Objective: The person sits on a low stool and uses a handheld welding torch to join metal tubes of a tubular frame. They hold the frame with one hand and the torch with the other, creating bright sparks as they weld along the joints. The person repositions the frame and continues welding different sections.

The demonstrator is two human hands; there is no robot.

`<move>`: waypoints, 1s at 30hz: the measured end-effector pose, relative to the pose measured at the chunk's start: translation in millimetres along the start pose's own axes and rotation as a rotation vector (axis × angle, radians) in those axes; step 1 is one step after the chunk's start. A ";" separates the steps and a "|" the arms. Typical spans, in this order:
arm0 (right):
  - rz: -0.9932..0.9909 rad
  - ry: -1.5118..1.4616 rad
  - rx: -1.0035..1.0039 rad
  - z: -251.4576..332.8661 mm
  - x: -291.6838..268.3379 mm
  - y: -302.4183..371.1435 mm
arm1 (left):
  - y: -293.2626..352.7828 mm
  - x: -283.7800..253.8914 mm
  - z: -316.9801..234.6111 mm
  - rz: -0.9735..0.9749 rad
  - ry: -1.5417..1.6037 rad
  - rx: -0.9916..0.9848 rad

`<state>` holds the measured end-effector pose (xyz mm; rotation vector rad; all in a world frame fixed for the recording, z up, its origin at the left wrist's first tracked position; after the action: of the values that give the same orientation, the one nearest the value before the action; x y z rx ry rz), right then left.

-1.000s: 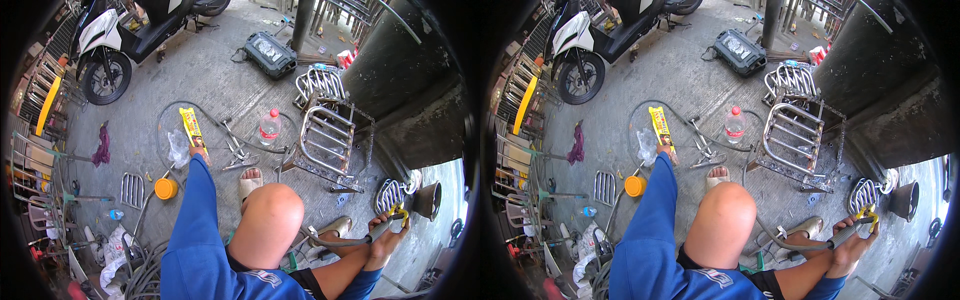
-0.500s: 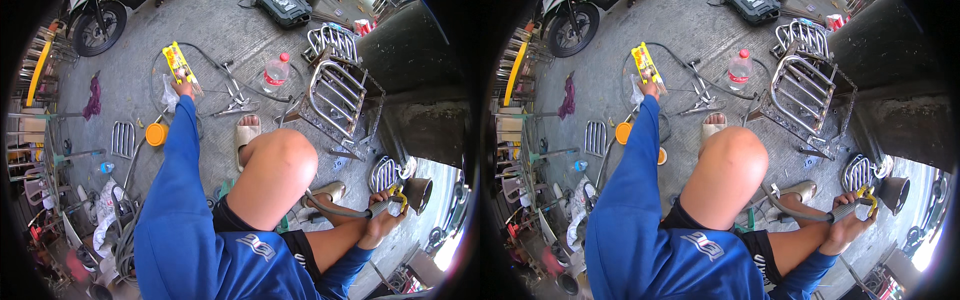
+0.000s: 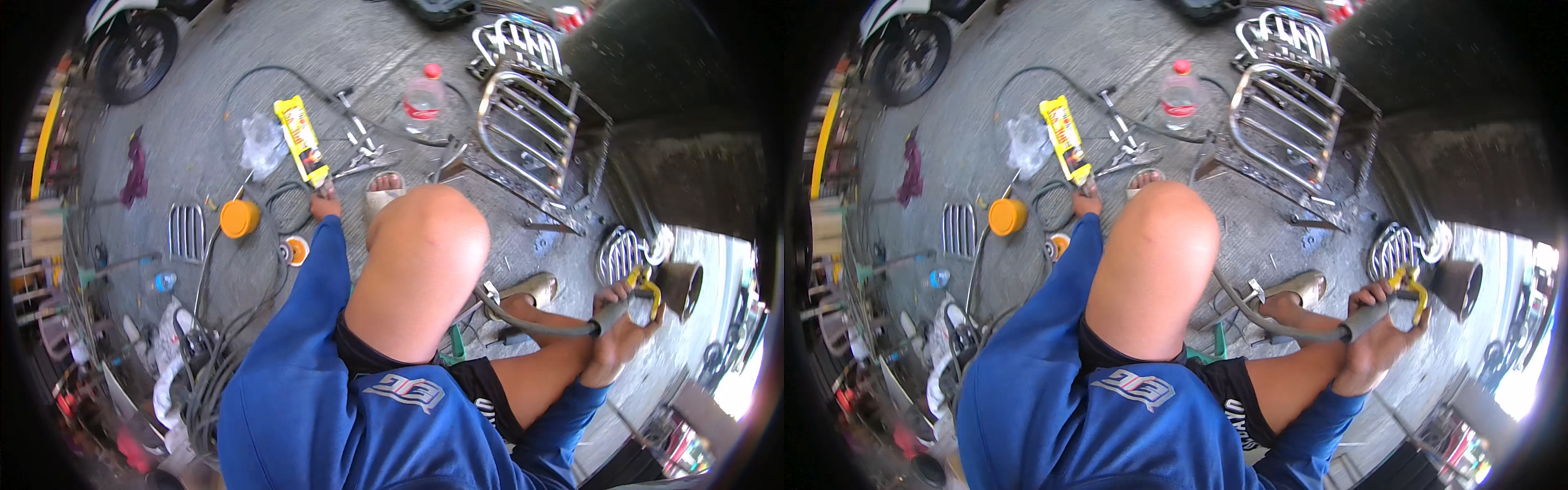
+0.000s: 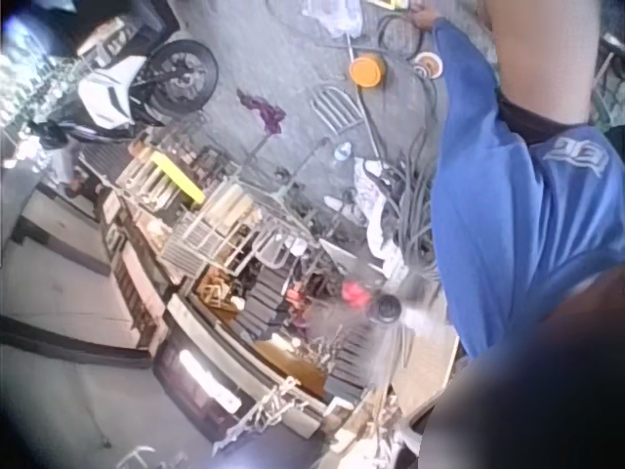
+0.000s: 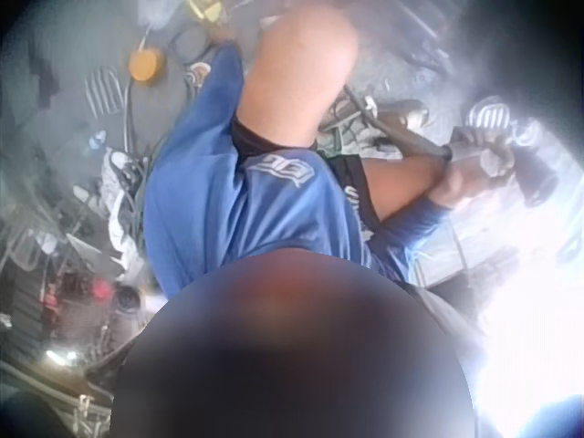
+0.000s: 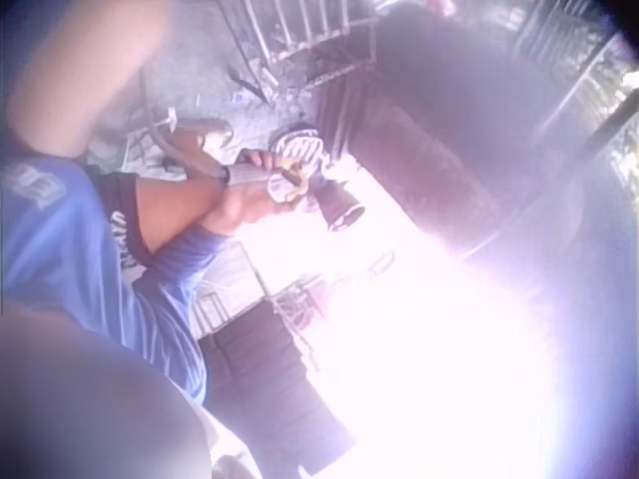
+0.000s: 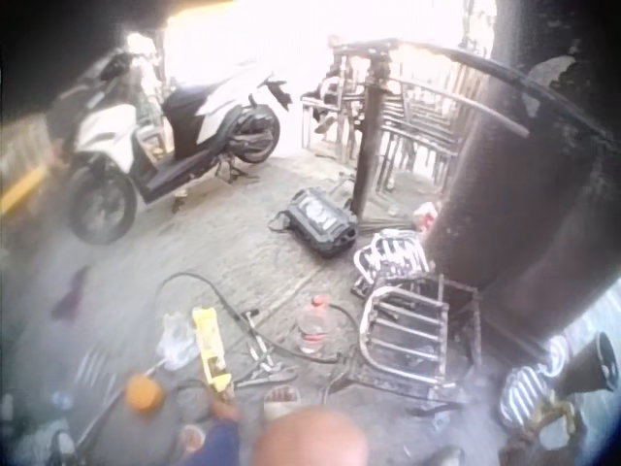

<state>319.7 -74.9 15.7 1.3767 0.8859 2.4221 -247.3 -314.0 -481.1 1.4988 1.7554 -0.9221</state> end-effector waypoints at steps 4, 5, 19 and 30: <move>-0.086 -0.005 -0.012 3.0 -6.1 5.1 | -15.0 37.1 27.3 0.209 -0.056 -0.079; -0.040 0.010 0.015 2.3 -3.6 8.8 | -18.1 43.6 36.0 0.250 -0.088 -0.089; -0.232 0.058 -0.184 29.7 -32.7 28.8 | 26.1 -120.7 55.4 0.448 -0.485 0.686; -0.047 0.175 -0.153 33.5 -30.7 38.1 | 12.8 -322.6 -271.7 0.034 0.088 1.014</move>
<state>368.2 -106.2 29.5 1.0930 0.7429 2.5447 -197.3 -258.5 -65.8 2.1629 1.3267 -1.9137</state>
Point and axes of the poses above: each hand's wrist, its own y-axis away from the middle knuckle, its own x-axis out of the palm, z = x × y, the point moved 7 cm from there along -y, towards the middle knuckle, and after that the axes turned 14 degrees about -z, right-handed, at the moved point
